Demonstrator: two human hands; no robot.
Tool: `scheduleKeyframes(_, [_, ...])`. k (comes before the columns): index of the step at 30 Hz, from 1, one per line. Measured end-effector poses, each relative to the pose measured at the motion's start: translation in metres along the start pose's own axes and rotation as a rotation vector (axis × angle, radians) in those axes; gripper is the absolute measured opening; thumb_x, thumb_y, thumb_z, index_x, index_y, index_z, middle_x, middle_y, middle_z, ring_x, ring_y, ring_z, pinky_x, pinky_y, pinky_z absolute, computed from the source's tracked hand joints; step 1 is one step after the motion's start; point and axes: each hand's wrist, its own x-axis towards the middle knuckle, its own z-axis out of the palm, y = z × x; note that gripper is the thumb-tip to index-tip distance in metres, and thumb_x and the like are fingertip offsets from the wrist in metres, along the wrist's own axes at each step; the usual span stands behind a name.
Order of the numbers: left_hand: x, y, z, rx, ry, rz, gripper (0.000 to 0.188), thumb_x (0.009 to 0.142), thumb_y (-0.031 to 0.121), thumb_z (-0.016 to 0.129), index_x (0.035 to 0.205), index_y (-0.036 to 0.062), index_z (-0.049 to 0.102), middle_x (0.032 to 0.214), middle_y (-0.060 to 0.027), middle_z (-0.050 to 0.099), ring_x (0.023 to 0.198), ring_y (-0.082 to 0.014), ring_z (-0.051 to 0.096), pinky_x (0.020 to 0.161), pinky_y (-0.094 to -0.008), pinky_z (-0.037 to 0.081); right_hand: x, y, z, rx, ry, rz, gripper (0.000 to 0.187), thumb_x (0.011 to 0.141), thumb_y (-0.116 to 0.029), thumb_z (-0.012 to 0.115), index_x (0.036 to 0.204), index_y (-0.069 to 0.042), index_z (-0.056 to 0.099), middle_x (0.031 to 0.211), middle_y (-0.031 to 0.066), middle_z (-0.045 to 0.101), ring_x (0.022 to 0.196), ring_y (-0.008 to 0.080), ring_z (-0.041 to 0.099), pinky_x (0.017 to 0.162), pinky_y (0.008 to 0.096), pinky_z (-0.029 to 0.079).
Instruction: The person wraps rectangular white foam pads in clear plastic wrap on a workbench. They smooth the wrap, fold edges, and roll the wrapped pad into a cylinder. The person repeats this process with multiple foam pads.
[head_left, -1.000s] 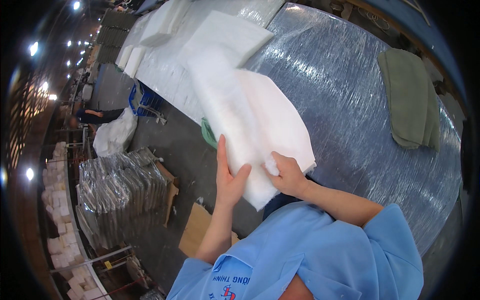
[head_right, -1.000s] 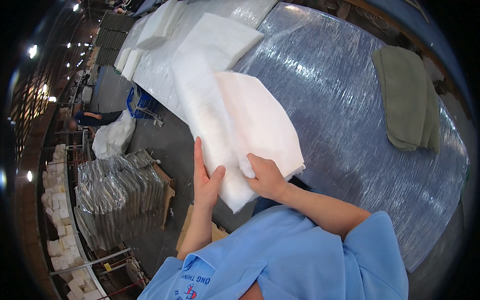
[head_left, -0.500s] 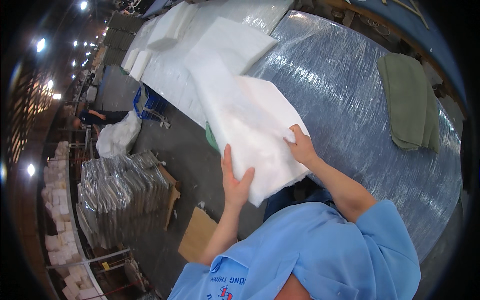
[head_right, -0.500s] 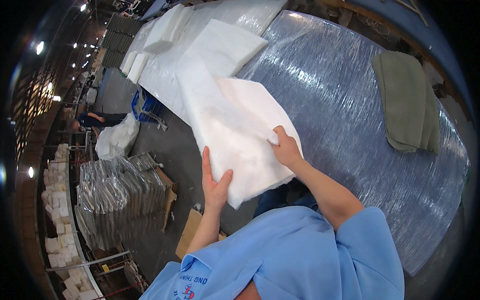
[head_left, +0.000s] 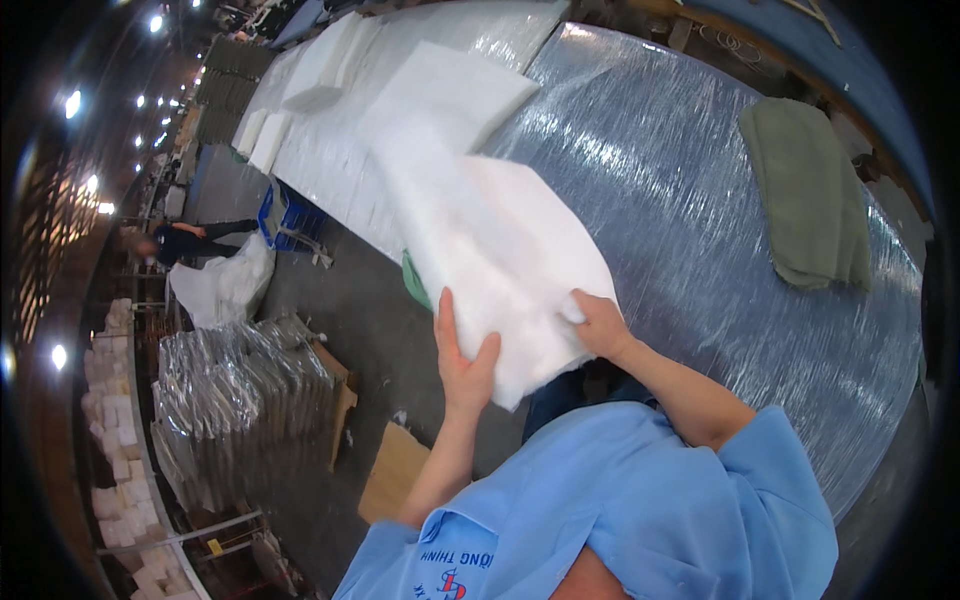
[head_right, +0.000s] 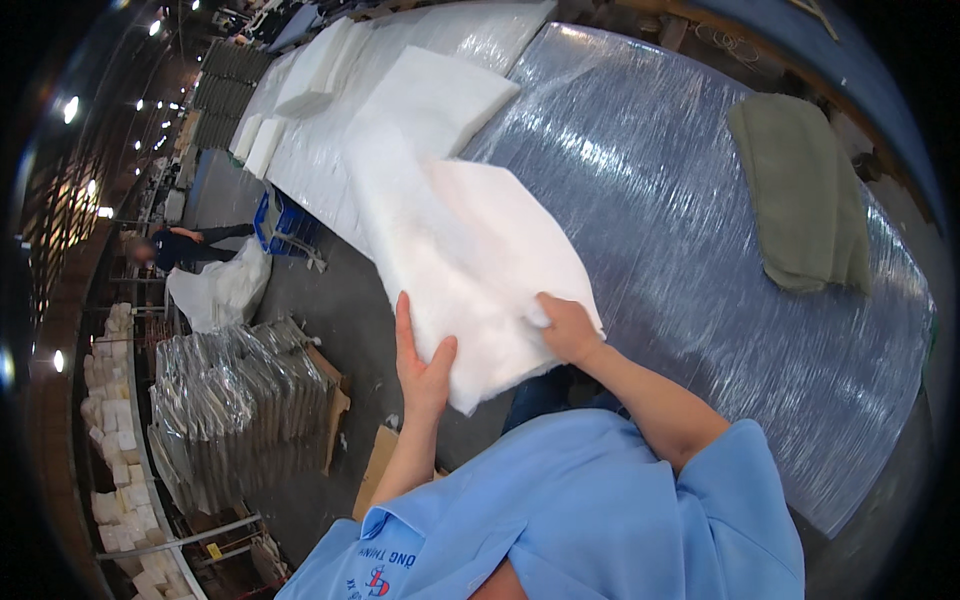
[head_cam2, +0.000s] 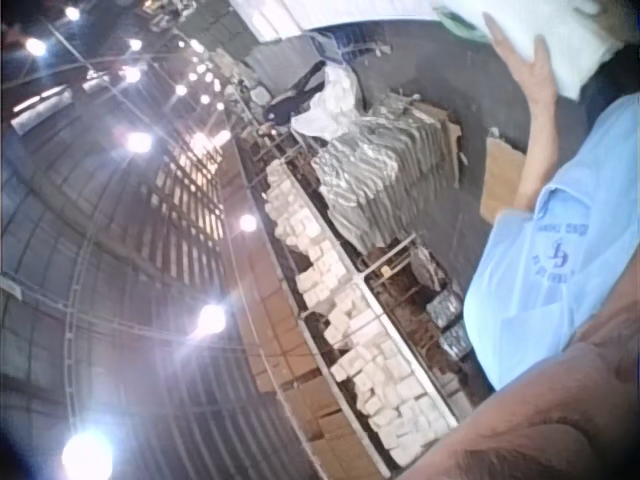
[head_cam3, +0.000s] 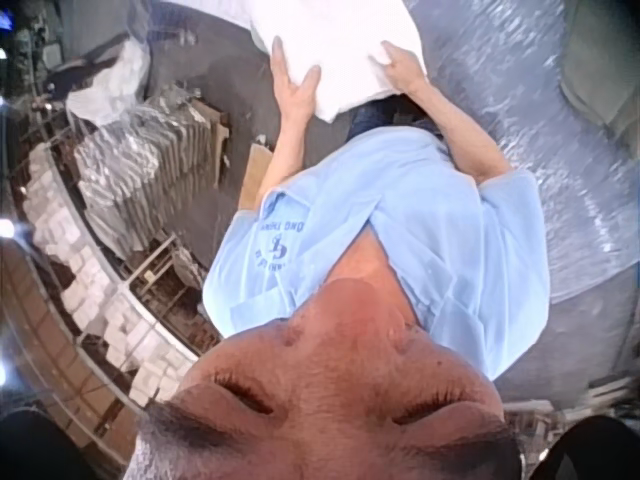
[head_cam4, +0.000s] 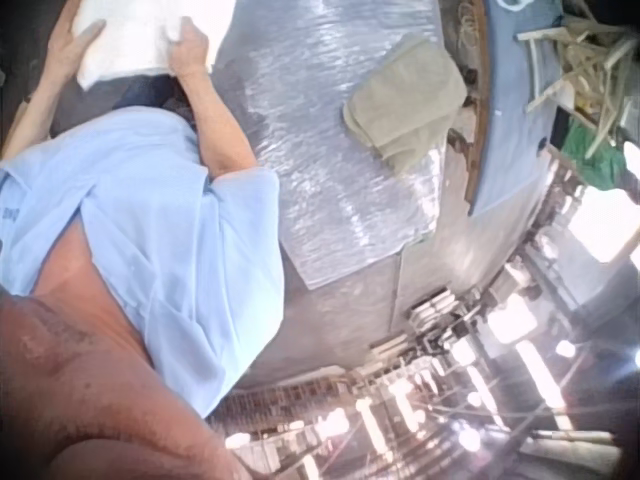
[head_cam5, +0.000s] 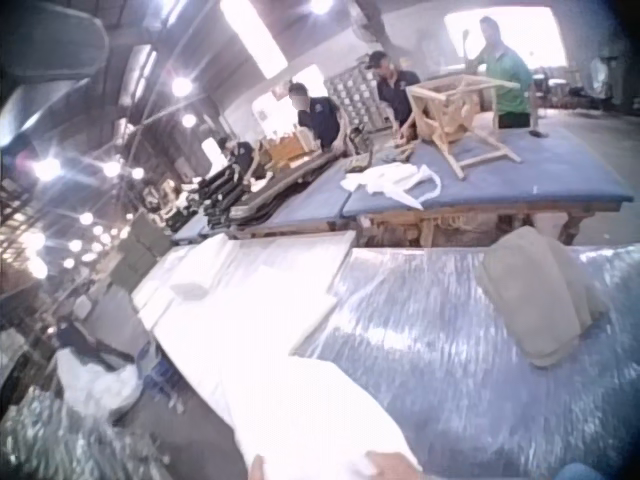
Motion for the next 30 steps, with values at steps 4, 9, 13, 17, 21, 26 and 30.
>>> scheduleKeyframes(4, [-0.002,0.0,-0.001,-0.049,0.007,-0.043,0.087,0.088,0.003,0.07,0.165,0.0075,0.031,0.156,-0.0226,0.039,0.14,-0.0344,0.046,0.115,-0.0433,0.041,0.009,0.001,-0.012,-0.04,0.104,0.196,0.035,0.098,-0.035,0.069,0.099,-0.001,0.06,0.098,0.0238,0.068,0.095,0.0451,0.066,0.082,0.0494,0.051])
scheduleKeyframes(9, [-0.001,0.01,0.001,0.004,-0.03,-0.068,0.089,0.088,-0.003,0.064,0.167,0.0069,0.024,0.162,-0.0213,0.035,0.145,-0.0293,0.043,0.118,-0.0417,0.039,0.031,-0.081,0.026,0.033,0.271,-0.076,0.03,0.099,-0.028,0.067,0.107,0.0,0.06,0.102,0.0246,0.067,0.093,0.0443,0.066,0.082,0.0489,0.052])
scheduleKeyframes(13, [-0.005,0.013,0.002,0.13,-0.041,0.019,0.088,0.088,0.004,0.069,0.166,0.0057,0.027,0.159,-0.0256,0.034,0.144,-0.0354,0.042,0.118,-0.044,0.038,0.045,-0.072,0.029,-0.08,0.02,-0.005,0.026,0.093,-0.025,0.067,0.104,-0.003,0.058,0.095,0.0241,0.069,0.093,0.0472,0.067,0.081,0.0549,0.052])
scheduleKeyframes(17, [-0.002,0.013,-0.001,0.057,-0.048,-0.038,0.088,0.088,0.007,0.07,0.165,0.0044,0.028,0.159,-0.0274,0.031,0.148,-0.0388,0.037,0.121,-0.0453,0.034,0.055,-0.041,0.028,-0.067,0.029,0.059,0.026,0.095,-0.024,0.067,0.108,-0.002,0.059,0.095,0.0257,0.07,0.089,0.047,0.068,0.079,0.0526,0.053])
scheduleKeyframes(21, [-0.004,0.012,0.0,0.041,-0.035,-0.024,0.087,0.089,0.006,0.069,0.165,0.0045,0.027,0.159,-0.0275,0.032,0.146,-0.0391,0.039,0.121,-0.0455,0.034,0.065,-0.041,0.016,0.109,0.038,0.226,0.034,0.098,-0.031,0.067,0.109,0.0,0.058,0.094,0.0281,0.071,0.089,0.0465,0.07,0.079,0.05,0.054])
scheduleKeyframes(26, [-0.006,0.008,0.0,0.163,-0.021,0.04,0.085,0.088,0.004,0.068,0.166,0.0092,0.031,0.152,-0.0207,0.039,0.141,-0.0326,0.045,0.117,-0.0434,0.039,0.056,-0.118,0.023,0.06,-0.022,0.037,0.043,0.098,-0.044,0.066,0.099,-0.002,0.059,0.084,0.0249,0.068,0.082,0.046,0.068,0.074,0.0511,0.052])
scheduleKeyframes(30, [-0.004,0.008,-0.001,0.229,-0.085,0.097,0.08,0.089,0.004,0.067,0.164,0.0096,0.037,0.153,-0.0223,0.036,0.141,-0.0341,0.045,0.117,-0.043,0.039,0.064,-0.097,0.031,-0.026,0.052,0.041,0.041,0.1,-0.037,0.065,0.086,0.001,0.059,0.08,0.026,0.065,0.077,0.0487,0.063,0.071,0.0529,0.049])
